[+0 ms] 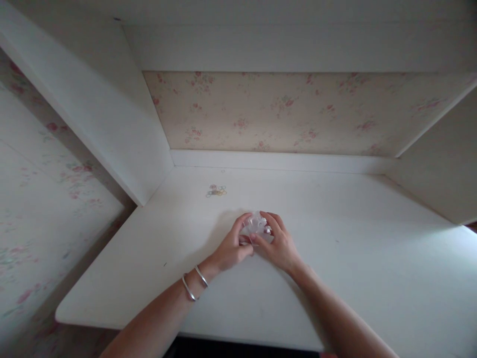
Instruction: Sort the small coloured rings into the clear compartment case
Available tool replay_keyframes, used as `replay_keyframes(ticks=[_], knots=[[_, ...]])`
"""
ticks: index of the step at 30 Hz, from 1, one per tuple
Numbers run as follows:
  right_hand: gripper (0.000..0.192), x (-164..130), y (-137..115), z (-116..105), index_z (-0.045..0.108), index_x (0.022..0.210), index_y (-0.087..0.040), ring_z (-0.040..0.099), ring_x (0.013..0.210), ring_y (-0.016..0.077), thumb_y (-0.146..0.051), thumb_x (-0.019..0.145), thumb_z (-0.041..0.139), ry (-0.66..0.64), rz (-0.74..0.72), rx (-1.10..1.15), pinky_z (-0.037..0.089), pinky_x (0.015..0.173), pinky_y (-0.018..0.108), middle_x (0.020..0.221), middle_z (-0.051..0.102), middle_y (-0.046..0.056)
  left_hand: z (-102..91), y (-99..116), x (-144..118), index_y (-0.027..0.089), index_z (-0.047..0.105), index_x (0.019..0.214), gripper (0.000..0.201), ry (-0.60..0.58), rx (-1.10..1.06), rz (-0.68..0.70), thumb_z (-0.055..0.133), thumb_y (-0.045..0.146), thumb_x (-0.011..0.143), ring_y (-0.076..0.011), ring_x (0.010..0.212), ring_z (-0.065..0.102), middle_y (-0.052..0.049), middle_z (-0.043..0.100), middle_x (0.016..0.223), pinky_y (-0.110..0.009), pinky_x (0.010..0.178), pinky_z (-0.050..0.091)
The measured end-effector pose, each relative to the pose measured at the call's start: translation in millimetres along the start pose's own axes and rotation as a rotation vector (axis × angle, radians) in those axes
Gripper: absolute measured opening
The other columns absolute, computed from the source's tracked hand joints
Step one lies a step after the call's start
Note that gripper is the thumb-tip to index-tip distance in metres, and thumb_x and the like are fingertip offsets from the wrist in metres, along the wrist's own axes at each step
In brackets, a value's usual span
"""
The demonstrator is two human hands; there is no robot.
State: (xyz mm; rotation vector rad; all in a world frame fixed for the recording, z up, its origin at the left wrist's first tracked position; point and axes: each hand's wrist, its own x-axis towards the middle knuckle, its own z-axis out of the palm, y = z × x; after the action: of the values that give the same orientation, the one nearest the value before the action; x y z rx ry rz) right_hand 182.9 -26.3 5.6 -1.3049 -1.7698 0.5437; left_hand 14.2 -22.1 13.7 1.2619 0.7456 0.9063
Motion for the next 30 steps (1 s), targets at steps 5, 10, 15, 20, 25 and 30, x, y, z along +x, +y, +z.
replay_keyframes(ticks=[5,10,15,20,25,30], knots=[[0.038,3,1,-1,0.051,0.125,-0.026,0.059,0.094,0.0192,-0.043,0.092,0.043,-0.024,0.064,0.146,0.053,0.081,0.037,0.122,0.051,0.010,0.2,7,1,0.029,0.035,0.131,0.056,0.084,-0.055,-0.073,0.060,0.036,0.082,-0.0165,0.082,0.061,-0.010,0.052,0.123,-0.023,0.053,0.051],[0.045,7,6,5,0.048,0.127,-0.024,0.060,0.075,0.0134,-0.049,0.090,0.045,0.006,0.274,0.385,0.053,0.069,0.031,0.116,0.054,0.008,-1.1,1,6,0.024,0.042,0.125,0.051,0.132,-0.015,-0.079,0.061,0.041,0.081,-0.0205,0.089,0.060,-0.011,0.055,0.119,-0.022,0.049,0.051],[0.051,10,3,3,0.053,0.125,-0.021,0.055,0.067,0.0118,-0.053,0.084,0.052,0.001,0.406,0.574,0.048,0.061,0.025,0.093,0.062,0.003,-3.2,0,6,0.023,0.045,0.126,0.048,0.117,-0.027,-0.085,0.060,0.038,0.082,-0.0222,0.094,0.059,-0.010,0.055,0.121,-0.022,0.050,0.053],[0.049,12,-1,0,0.060,0.115,-0.020,0.054,0.062,0.0124,-0.056,0.080,0.055,-0.050,0.482,0.610,0.043,0.053,0.023,0.080,0.062,0.001,-3.3,-1,6,0.022,0.051,0.123,0.045,0.096,0.001,-0.090,0.059,0.040,0.082,-0.0185,0.082,0.060,-0.009,0.059,0.111,-0.022,0.049,0.051],[0.042,12,4,2,0.068,0.094,-0.017,0.055,0.066,0.0136,-0.055,0.079,0.057,-0.036,0.429,0.526,0.043,0.056,0.023,0.081,0.064,0.003,-2.8,1,7,0.020,0.057,0.117,0.043,0.127,0.009,-0.119,0.050,0.049,0.086,-0.0170,0.076,0.060,-0.008,0.061,0.102,-0.023,0.049,0.050],[0.039,11,5,3,0.067,0.091,-0.018,0.056,0.065,0.0135,-0.054,0.079,0.058,-0.026,0.399,0.508,0.044,0.055,0.023,0.078,0.064,0.003,-3.0,0,7,0.020,0.060,0.116,0.045,0.138,0.008,-0.115,0.050,0.050,0.084,-0.0172,0.078,0.059,-0.009,0.062,0.103,-0.022,0.049,0.049]])
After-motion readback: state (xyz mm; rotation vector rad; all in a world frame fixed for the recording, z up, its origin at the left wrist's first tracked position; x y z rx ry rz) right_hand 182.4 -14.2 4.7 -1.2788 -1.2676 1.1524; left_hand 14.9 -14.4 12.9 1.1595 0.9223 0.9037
